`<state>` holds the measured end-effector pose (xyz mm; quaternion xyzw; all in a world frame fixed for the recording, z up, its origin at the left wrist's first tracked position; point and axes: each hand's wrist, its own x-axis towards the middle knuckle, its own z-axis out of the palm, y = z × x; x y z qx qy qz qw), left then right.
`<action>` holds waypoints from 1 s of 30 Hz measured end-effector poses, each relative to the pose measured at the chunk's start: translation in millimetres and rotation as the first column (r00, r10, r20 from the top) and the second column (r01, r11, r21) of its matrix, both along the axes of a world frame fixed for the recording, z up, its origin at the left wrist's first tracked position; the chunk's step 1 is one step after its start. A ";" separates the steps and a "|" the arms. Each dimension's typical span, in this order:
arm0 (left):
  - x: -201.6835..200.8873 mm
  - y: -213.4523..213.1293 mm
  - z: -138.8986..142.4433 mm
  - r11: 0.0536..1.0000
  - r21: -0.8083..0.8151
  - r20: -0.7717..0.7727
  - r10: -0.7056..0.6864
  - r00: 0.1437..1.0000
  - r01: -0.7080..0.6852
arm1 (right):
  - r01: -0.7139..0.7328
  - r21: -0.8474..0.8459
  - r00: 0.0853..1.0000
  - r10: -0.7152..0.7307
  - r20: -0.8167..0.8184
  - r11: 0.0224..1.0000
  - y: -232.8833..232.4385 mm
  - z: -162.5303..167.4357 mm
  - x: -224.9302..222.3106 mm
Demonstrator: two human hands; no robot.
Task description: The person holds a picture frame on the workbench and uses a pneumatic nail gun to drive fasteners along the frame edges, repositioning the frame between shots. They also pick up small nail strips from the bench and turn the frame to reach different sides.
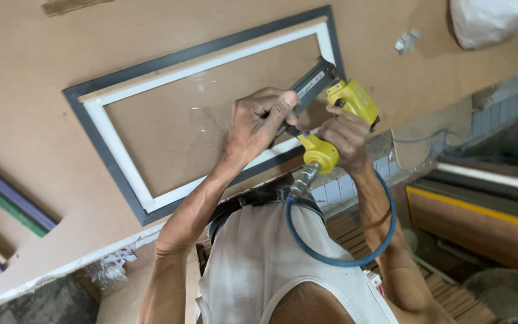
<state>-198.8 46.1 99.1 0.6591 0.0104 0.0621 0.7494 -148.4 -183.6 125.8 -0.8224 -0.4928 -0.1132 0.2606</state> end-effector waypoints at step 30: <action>250.4 -374.8 -151.0 0.523 0.769 0.387 0.078 0.919 -0.368 | 0.157 -0.226 0.974 -0.113 0.198 0.961 -440.3 -121.9 139.0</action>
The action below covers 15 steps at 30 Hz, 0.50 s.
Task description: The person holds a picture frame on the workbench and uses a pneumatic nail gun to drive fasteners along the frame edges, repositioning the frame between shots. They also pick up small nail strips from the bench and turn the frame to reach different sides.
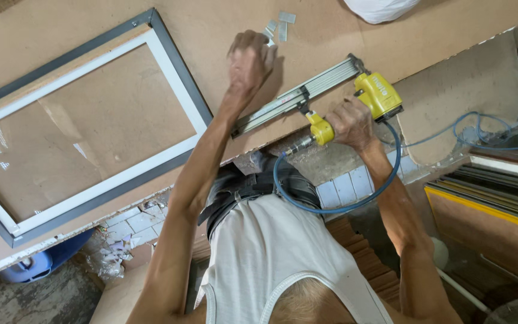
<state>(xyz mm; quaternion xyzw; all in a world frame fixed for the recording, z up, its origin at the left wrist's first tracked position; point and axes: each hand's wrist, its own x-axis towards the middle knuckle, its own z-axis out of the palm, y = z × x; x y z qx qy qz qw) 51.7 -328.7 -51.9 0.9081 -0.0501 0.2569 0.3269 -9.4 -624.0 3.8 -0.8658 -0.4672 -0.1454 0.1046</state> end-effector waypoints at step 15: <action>56.3 -49.2 -7.1 0.947 0.304 -0.329 0.005 0.944 0.100 | -0.190 -0.040 0.979 0.187 -0.083 0.981 -7.2 -3.2 1.1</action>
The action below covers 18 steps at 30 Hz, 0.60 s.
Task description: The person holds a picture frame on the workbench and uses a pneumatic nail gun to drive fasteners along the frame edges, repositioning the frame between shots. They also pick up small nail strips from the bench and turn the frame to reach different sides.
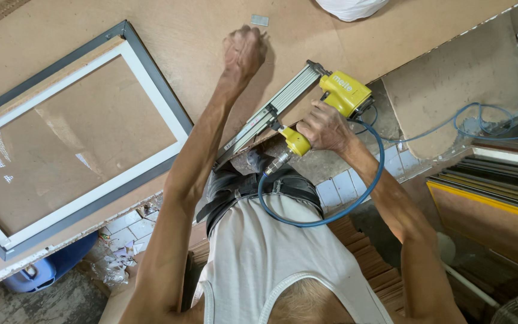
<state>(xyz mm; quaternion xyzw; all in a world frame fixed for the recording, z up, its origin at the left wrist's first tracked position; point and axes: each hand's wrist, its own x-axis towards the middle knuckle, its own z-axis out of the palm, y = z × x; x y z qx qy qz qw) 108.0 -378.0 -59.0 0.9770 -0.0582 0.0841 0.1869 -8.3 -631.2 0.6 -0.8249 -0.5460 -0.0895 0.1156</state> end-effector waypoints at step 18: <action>-92.9 -40.3 -20.6 0.906 -0.284 0.290 -0.230 0.929 0.313 | -0.093 -0.069 0.994 0.089 -0.056 0.993 31.7 5.5 -11.0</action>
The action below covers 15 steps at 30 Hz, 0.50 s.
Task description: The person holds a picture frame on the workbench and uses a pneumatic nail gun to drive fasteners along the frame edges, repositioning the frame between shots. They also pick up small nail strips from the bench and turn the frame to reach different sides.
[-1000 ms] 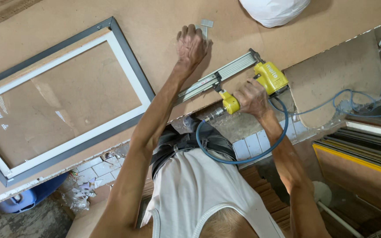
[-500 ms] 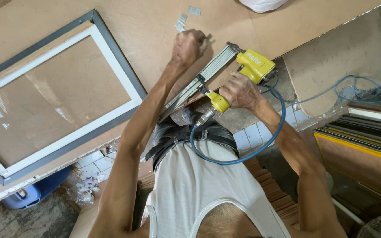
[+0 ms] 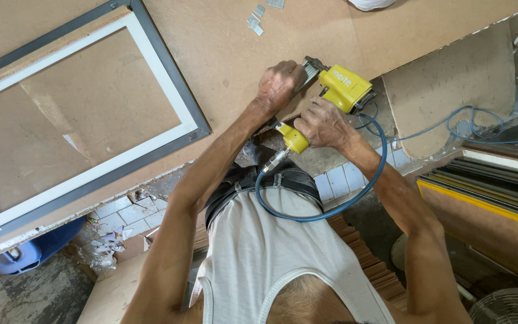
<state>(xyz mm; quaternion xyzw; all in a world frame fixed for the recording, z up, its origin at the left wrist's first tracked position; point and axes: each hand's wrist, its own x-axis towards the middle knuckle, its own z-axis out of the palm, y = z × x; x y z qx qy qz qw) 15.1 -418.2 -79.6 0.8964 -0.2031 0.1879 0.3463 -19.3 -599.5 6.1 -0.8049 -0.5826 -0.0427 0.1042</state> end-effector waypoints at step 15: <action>-6.5 -9.9 2.8 0.995 -0.022 -0.197 0.095 0.976 -0.102 | -0.010 -0.004 1.000 0.010 0.023 1.000 5.3 5.2 -3.4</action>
